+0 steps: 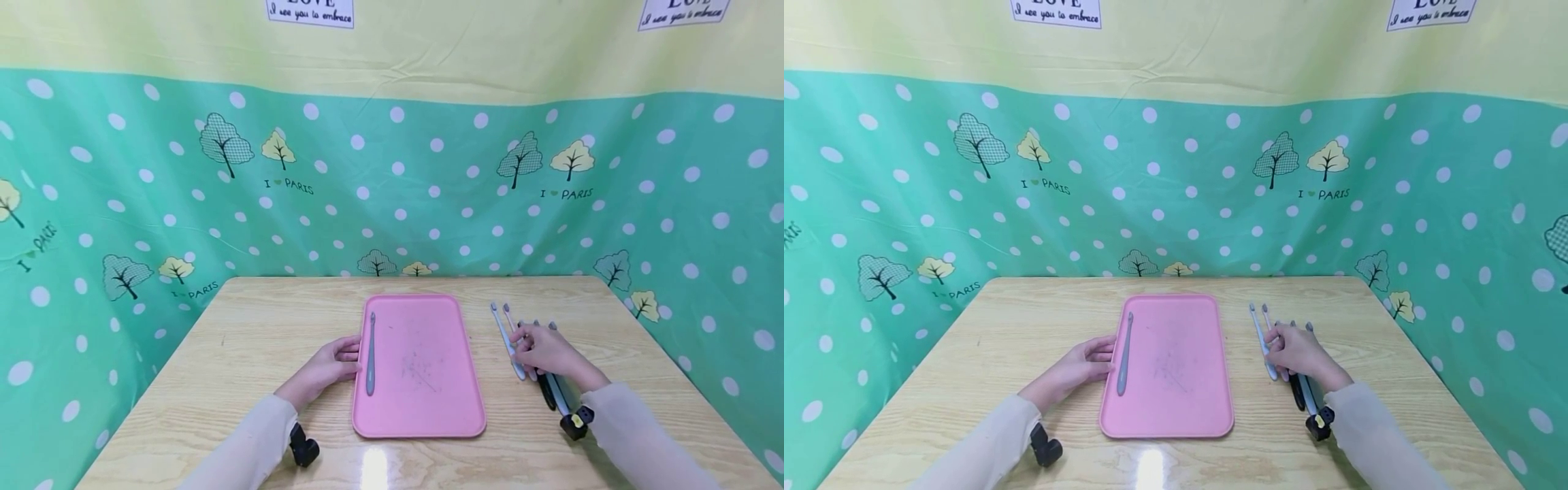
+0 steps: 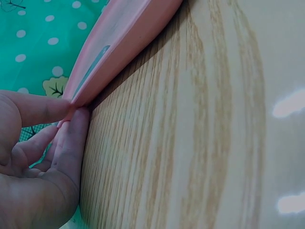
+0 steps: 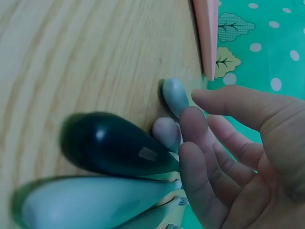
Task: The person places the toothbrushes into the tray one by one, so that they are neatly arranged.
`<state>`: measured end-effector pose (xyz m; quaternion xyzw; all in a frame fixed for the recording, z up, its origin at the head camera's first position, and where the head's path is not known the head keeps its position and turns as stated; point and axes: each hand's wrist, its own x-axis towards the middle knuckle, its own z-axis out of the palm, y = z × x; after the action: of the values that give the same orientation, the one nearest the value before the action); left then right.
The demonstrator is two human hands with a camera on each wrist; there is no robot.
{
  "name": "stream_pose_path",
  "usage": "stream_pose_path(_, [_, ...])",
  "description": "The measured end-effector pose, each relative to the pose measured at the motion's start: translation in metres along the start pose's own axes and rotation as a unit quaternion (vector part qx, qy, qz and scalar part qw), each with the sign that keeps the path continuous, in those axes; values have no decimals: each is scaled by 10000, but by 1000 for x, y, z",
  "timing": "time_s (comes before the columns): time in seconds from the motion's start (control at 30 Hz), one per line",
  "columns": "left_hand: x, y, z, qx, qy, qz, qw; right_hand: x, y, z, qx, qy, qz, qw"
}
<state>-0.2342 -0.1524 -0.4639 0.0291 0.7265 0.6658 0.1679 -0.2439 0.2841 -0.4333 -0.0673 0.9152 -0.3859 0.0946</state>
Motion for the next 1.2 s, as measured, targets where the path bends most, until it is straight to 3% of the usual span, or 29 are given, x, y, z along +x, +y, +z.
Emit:
stream_pose_path(0.53, [2,0,0,-119,46,17,9999,5,-1,9,-526,116,179,9984])
stream_pose_path(0.93, [1,0,0,-111,67,19,9999,5,-5,13,-444,-67,386,9982])
stream_pose_path(1.2, [3,-1,1,-83,75,27,9999,4,-9,9,-7,-168,245,9996])
